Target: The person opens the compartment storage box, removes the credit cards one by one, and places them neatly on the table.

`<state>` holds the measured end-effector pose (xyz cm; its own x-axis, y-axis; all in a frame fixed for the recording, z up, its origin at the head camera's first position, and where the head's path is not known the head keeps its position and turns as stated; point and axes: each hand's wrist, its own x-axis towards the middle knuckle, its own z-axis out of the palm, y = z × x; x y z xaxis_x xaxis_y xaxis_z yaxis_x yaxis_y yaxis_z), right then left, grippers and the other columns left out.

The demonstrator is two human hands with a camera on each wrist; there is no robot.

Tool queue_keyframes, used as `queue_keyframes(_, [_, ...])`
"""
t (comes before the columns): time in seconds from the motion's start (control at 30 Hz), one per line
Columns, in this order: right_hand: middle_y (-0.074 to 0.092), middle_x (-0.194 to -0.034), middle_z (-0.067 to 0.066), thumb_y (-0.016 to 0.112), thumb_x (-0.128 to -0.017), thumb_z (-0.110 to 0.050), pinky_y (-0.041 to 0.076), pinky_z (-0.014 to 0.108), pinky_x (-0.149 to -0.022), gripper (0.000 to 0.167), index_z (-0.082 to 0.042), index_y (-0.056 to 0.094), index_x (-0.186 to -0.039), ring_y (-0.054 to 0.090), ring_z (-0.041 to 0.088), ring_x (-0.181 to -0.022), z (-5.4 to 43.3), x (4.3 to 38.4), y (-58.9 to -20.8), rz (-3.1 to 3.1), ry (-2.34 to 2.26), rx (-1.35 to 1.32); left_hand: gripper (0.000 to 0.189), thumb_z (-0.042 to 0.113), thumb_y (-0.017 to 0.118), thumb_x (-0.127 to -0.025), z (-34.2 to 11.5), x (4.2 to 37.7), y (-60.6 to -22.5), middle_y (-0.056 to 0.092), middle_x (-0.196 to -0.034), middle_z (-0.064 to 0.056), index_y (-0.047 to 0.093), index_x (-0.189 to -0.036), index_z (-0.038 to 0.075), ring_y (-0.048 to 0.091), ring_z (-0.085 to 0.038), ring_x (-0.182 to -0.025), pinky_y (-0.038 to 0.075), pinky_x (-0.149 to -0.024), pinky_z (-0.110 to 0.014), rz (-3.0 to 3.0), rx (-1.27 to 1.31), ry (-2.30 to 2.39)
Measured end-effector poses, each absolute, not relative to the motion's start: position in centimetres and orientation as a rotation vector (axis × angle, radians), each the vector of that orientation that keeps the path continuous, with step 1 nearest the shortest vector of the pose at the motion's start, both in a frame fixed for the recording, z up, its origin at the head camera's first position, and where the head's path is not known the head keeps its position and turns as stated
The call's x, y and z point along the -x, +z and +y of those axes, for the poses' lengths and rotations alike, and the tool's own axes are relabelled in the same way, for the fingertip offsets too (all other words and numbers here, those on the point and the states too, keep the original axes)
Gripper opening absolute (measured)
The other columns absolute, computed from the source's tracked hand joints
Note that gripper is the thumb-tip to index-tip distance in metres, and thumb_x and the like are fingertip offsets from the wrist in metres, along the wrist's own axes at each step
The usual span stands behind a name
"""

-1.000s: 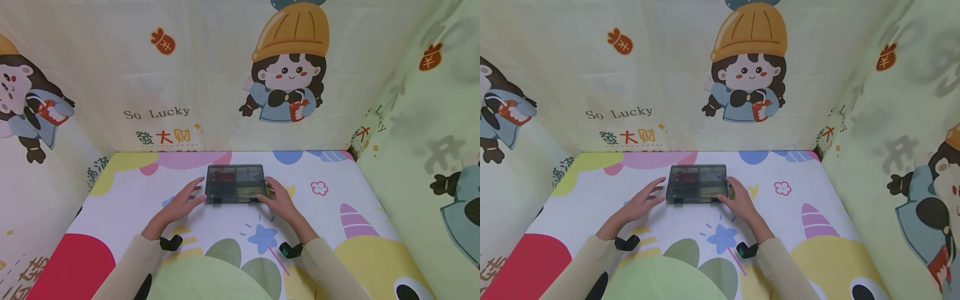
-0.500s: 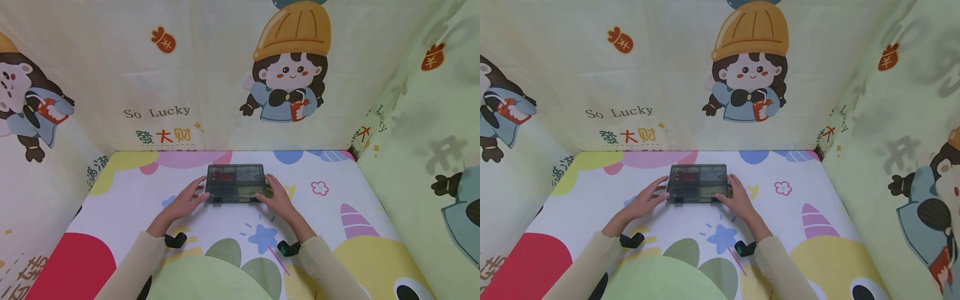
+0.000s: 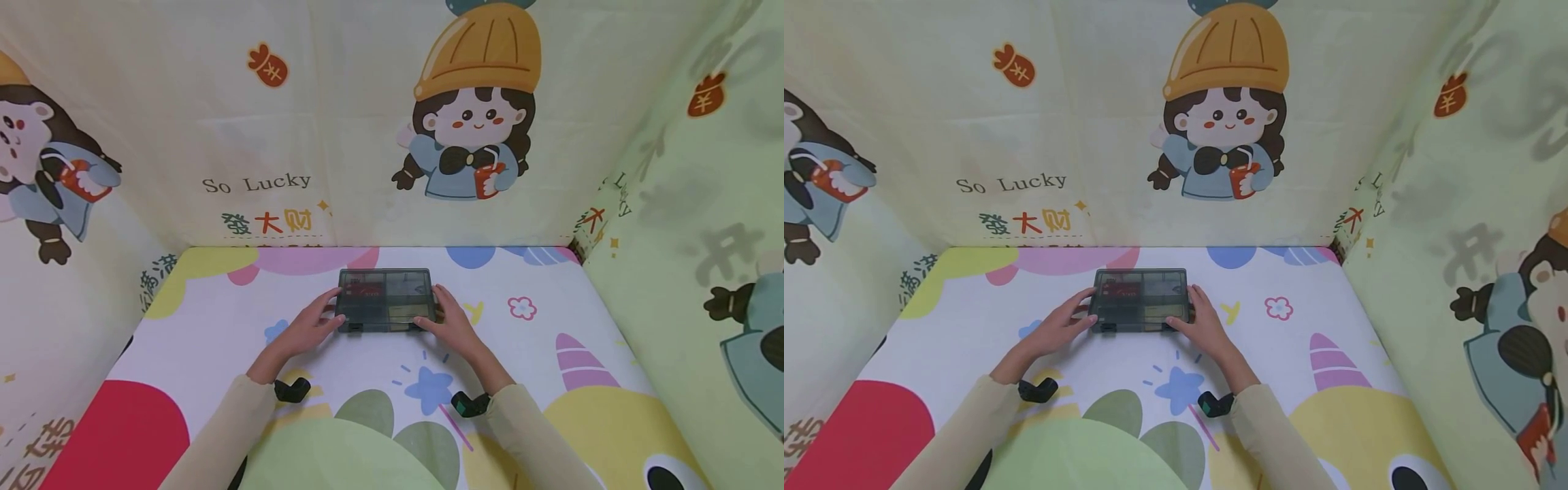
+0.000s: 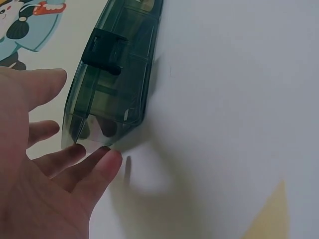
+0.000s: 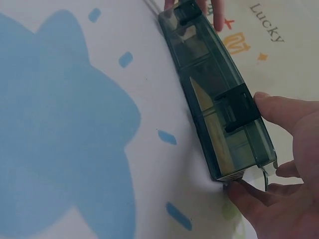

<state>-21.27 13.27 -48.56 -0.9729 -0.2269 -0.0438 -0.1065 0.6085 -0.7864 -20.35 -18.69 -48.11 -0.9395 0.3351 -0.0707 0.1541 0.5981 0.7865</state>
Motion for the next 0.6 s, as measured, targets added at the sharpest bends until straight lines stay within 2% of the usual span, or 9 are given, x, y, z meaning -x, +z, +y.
queue_keyframes(0.2, [0.016, -0.161, 0.017, 0.072, -0.087, -0.035, 0.040, 0.051, -0.111, 0.088, -0.007, 0.022, -0.154, 0.037, 0.040, -0.140, 13.13, 21.48, -48.60, 2.676, -1.282, 0.266, 0.068, 0.031, 0.054, -0.099, -18.45, 20.40, -48.47, 0.023, -0.159, -0.017, 0.019, -0.155, 0.013, 0.041, -0.040, -0.137, 0.045, -0.107, -0.049, 2.614, -0.410, 1.232])
queue_keyframes(0.6, [0.012, -0.162, 0.017, 0.070, -0.089, -0.033, 0.034, 0.053, -0.114, 0.088, -0.006, 0.018, -0.155, 0.032, 0.041, -0.142, 13.21, 21.57, -48.31, 2.640, -1.260, 0.267, 0.067, 0.027, 0.057, -0.098, -18.09, 20.35, -48.64, 0.030, -0.156, -0.021, 0.024, -0.154, 0.010, 0.045, -0.042, -0.133, 0.051, -0.099, -0.047, 2.657, -0.422, 1.257])
